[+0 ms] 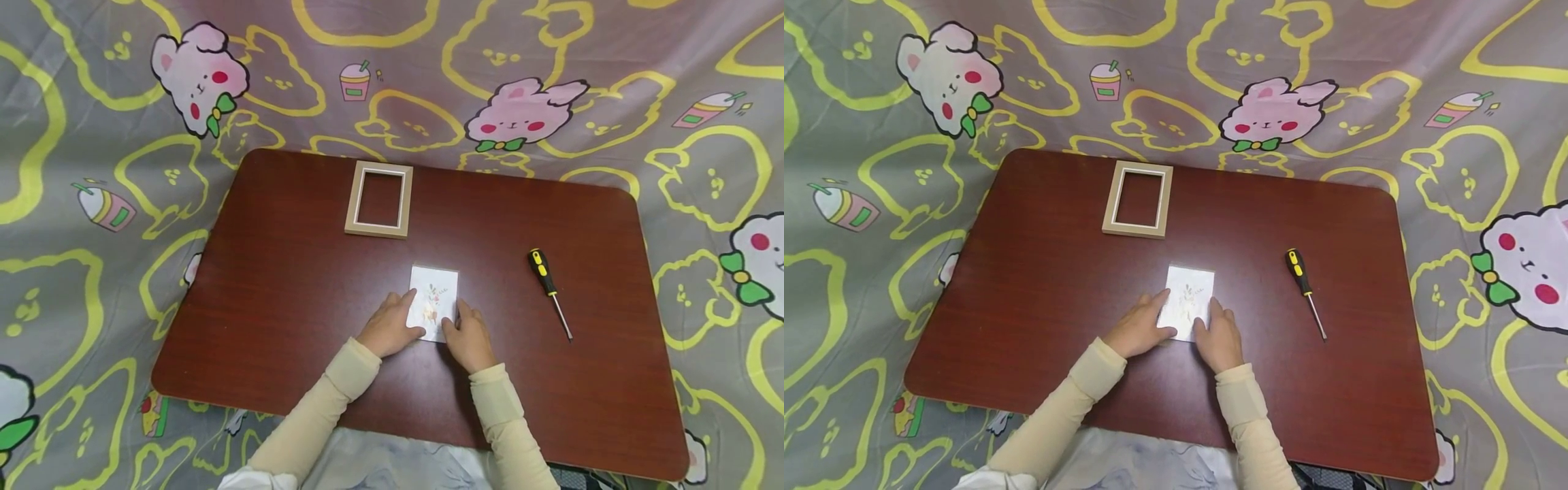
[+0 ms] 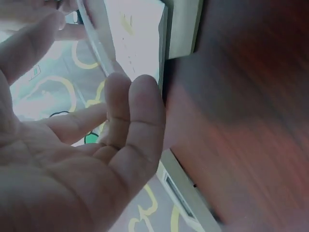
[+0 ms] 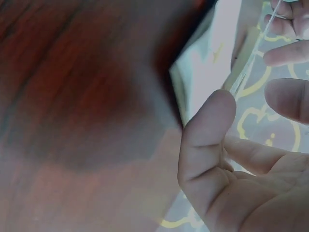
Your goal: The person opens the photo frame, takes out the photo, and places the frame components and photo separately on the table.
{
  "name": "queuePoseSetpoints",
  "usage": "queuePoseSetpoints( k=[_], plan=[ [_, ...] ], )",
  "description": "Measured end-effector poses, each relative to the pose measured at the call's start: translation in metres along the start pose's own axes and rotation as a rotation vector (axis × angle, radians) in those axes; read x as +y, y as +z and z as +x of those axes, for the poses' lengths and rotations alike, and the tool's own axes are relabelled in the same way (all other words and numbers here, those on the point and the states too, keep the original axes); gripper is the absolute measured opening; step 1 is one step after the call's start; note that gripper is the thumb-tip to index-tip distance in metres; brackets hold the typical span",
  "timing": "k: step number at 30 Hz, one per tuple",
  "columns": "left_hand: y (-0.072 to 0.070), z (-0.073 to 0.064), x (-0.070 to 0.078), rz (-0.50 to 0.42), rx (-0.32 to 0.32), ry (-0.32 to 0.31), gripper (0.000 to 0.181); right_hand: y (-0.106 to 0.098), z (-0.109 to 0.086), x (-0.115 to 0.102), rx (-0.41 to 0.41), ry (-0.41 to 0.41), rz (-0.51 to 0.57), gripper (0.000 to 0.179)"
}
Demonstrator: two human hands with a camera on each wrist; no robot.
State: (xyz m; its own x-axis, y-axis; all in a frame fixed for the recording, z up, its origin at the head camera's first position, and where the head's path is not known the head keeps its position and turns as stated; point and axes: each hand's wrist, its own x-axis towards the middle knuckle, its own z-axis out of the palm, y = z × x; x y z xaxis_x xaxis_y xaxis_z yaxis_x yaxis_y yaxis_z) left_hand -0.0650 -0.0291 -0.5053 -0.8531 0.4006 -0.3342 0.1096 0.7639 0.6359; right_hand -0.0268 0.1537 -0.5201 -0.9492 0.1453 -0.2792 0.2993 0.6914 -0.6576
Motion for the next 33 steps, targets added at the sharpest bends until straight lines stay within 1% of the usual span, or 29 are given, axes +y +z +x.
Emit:
queuePoseSetpoints(
  k=[5,9,13,16,19,22,25,28,33],
  plan=[
    [-0.007,0.004,0.003,0.019,0.023,0.049,0.084,-0.01,-0.001,-0.01,0.018,-0.033,0.047,0.058],
    [-0.012,0.012,0.005,0.03,0.045,0.081,0.082,-0.018,0.001,-0.017,0.052,-0.086,0.047,0.057],
    [-0.016,0.021,0.008,0.022,0.081,0.098,0.081,-0.022,0.006,-0.022,0.095,-0.149,0.011,0.057],
    [-0.019,0.027,0.012,-0.002,0.093,0.091,0.082,-0.023,0.01,-0.023,0.125,-0.194,-0.021,0.058],
    [-0.023,0.032,0.016,-0.038,0.092,0.088,0.084,-0.025,0.014,-0.023,0.161,-0.254,-0.055,0.059],
    [-0.027,0.037,0.021,-0.072,0.093,0.093,0.085,-0.026,0.019,-0.022,0.215,-0.336,-0.094,0.059],
    [-0.031,0.042,0.024,-0.096,0.11,0.105,0.085,-0.028,0.025,-0.021,0.273,-0.394,-0.114,0.056],
    [-0.034,0.049,0.026,-0.098,0.14,0.134,0.084,-0.031,0.031,-0.021,0.315,-0.415,-0.121,0.053],
    [-0.037,0.061,0.028,-0.064,0.225,0.191,0.081,-0.036,0.045,-0.02,0.354,-0.402,-0.109,0.054]
  ],
)
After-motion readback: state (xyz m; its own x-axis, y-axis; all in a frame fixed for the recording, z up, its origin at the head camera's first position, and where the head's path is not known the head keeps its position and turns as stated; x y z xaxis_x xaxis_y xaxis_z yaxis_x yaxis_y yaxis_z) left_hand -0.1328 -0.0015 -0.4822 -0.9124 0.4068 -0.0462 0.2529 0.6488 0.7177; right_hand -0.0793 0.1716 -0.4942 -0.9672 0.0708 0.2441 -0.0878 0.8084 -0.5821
